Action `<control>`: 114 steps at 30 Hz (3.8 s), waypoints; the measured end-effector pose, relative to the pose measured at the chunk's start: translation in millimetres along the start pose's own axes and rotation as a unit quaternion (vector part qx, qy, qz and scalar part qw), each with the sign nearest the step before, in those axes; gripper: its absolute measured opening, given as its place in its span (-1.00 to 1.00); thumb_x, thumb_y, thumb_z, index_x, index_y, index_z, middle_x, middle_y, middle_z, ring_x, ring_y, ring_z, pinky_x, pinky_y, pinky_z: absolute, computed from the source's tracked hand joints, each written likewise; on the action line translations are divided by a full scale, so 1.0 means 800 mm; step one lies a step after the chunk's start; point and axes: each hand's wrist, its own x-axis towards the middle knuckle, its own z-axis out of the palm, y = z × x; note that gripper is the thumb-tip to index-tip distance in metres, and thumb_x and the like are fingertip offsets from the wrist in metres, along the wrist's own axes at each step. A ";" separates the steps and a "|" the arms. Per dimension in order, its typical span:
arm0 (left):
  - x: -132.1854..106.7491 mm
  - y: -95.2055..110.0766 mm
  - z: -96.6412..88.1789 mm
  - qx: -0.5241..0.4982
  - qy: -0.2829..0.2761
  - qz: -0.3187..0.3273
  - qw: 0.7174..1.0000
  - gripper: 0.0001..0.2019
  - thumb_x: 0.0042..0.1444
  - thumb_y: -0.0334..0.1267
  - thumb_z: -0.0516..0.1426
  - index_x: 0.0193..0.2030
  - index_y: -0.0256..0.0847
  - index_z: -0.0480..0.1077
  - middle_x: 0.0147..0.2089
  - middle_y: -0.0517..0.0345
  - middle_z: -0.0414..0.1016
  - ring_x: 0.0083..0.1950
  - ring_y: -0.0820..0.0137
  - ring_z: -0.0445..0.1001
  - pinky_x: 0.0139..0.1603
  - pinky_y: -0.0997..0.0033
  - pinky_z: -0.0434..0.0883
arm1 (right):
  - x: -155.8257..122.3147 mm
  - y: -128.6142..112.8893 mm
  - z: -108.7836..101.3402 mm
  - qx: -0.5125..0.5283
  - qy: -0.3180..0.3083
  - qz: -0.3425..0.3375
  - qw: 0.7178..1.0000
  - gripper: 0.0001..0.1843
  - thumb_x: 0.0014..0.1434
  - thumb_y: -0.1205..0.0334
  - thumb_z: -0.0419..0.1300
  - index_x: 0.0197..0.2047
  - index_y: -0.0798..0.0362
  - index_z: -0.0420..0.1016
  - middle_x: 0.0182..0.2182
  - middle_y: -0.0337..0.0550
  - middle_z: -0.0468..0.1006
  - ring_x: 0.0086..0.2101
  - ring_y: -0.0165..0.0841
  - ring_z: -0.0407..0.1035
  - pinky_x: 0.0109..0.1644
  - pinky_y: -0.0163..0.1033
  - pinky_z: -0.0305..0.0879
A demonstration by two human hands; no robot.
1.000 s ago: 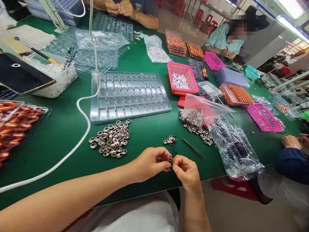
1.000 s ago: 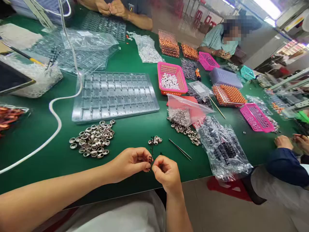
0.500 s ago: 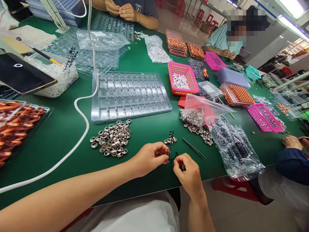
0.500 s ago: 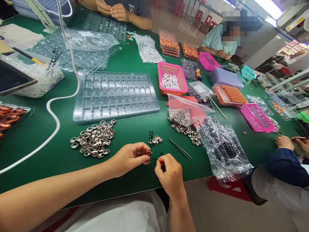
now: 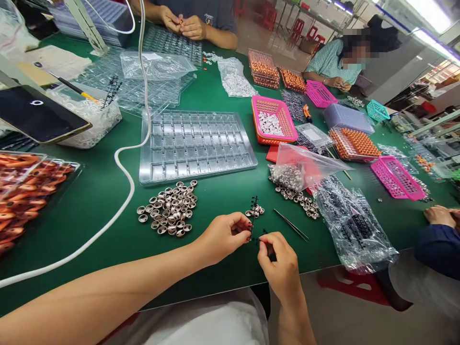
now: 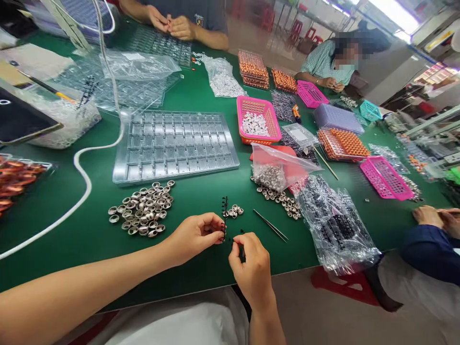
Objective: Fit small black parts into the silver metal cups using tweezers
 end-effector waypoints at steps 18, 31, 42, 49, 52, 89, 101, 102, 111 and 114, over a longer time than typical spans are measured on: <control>0.001 0.001 -0.001 0.021 -0.019 0.035 0.999 -0.81 0.04 -0.13 0.22 -0.34 -0.22 0.42 -0.36 0.15 0.48 -0.26 0.29 0.49 -0.20 0.36 0.48 | 0.010 -0.004 0.024 0.091 -0.013 0.108 0.990 -0.87 0.11 0.43 0.12 -0.39 0.01 0.38 -0.45 -0.28 0.42 -0.47 -0.47 0.31 -0.42 -0.38 0.21; 0.021 -0.012 -0.002 0.008 0.008 0.048 0.999 -0.70 -0.12 0.00 0.31 -0.42 -0.18 0.44 -0.42 0.17 0.49 -0.30 0.26 0.49 -0.24 0.36 0.48 | 0.019 0.031 0.066 0.044 0.081 0.093 0.991 -0.87 -0.10 0.44 0.17 -0.51 0.02 0.35 -0.55 -0.32 0.43 -0.56 -0.48 0.28 -0.50 -0.37 0.09; 0.013 -0.004 -0.002 0.092 0.043 0.091 0.991 -0.88 0.06 -0.22 0.19 -0.31 -0.21 0.46 -0.34 0.13 0.56 -0.27 0.32 0.52 -0.19 0.39 0.47 | 0.029 0.003 0.019 -0.010 -0.020 0.008 1.000 -0.87 0.22 0.40 0.09 -0.29 0.01 0.42 -0.40 -0.22 0.48 -0.42 -0.41 0.36 -0.30 -0.32 0.27; 0.014 -0.012 -0.003 0.061 0.041 0.069 0.995 -0.90 0.08 -0.25 0.18 -0.28 -0.21 0.45 -0.28 0.12 0.57 -0.22 0.31 0.56 -0.14 0.35 0.52 | 0.027 0.003 0.018 -0.046 -0.047 -0.017 0.998 -0.84 0.27 0.40 0.07 -0.20 0.02 0.45 -0.33 -0.16 0.53 -0.40 -0.40 0.39 -0.30 -0.29 0.29; 0.015 -0.012 -0.005 0.054 0.044 0.070 0.995 -0.89 0.09 -0.24 0.19 -0.27 -0.21 0.45 -0.28 0.12 0.57 -0.23 0.31 0.57 -0.13 0.33 0.53 | 0.026 0.003 0.015 -0.057 -0.047 -0.020 0.997 -0.83 0.30 0.41 0.06 -0.17 0.03 0.46 -0.32 -0.15 0.54 -0.37 -0.38 0.41 -0.28 -0.28 0.30; -0.002 0.003 -0.001 0.015 0.008 0.068 0.998 -0.90 0.09 -0.26 0.16 -0.27 -0.23 0.43 -0.31 0.15 0.52 -0.28 0.37 0.51 -0.19 0.36 0.48 | 0.016 -0.011 0.010 0.168 -0.030 0.156 0.973 -0.87 0.31 0.21 0.16 -0.30 0.01 0.45 -0.40 -0.27 0.42 -0.45 -0.47 0.27 -0.42 -0.35 0.22; 0.001 0.009 -0.003 -0.099 -0.086 0.021 0.991 -0.91 0.06 -0.34 0.21 -0.27 -0.27 0.42 -0.34 0.21 0.47 -0.31 0.43 0.50 -0.19 0.40 0.49 | 0.016 -0.001 -0.002 0.382 -0.131 0.209 0.891 -0.82 0.28 0.12 0.24 -0.31 0.02 0.46 -0.37 -0.24 0.40 -0.39 -0.43 0.26 -0.36 -0.32 0.17; 0.001 0.010 -0.003 -0.106 -0.087 0.019 0.990 -0.91 0.06 -0.34 0.21 -0.28 -0.27 0.41 -0.35 0.21 0.46 -0.32 0.43 0.50 -0.20 0.40 0.49 | 0.016 -0.002 -0.003 0.396 -0.137 0.203 0.885 -0.82 0.27 0.12 0.25 -0.32 0.02 0.46 -0.38 -0.24 0.40 -0.38 -0.43 0.26 -0.34 -0.31 0.18; 0.005 0.008 -0.007 -0.047 -0.032 0.027 0.998 -0.89 0.09 -0.27 0.18 -0.25 -0.24 0.40 -0.31 0.18 0.48 -0.27 0.37 0.49 -0.25 0.39 0.46 | 0.018 0.005 -0.012 0.131 -0.077 0.126 0.980 -0.82 0.35 0.20 0.12 -0.31 0.02 0.42 -0.41 -0.26 0.38 -0.46 -0.45 0.23 -0.39 -0.31 0.17; 0.005 0.006 -0.009 0.022 -0.025 0.048 0.998 -0.88 0.11 -0.29 0.14 -0.22 -0.23 0.44 -0.31 0.17 0.51 -0.27 0.36 0.48 -0.26 0.41 0.41 | 0.021 0.011 -0.010 0.001 -0.077 0.055 0.996 -0.84 0.34 0.27 0.10 -0.30 0.01 0.42 -0.40 -0.25 0.44 -0.44 -0.44 0.28 -0.33 -0.29 0.20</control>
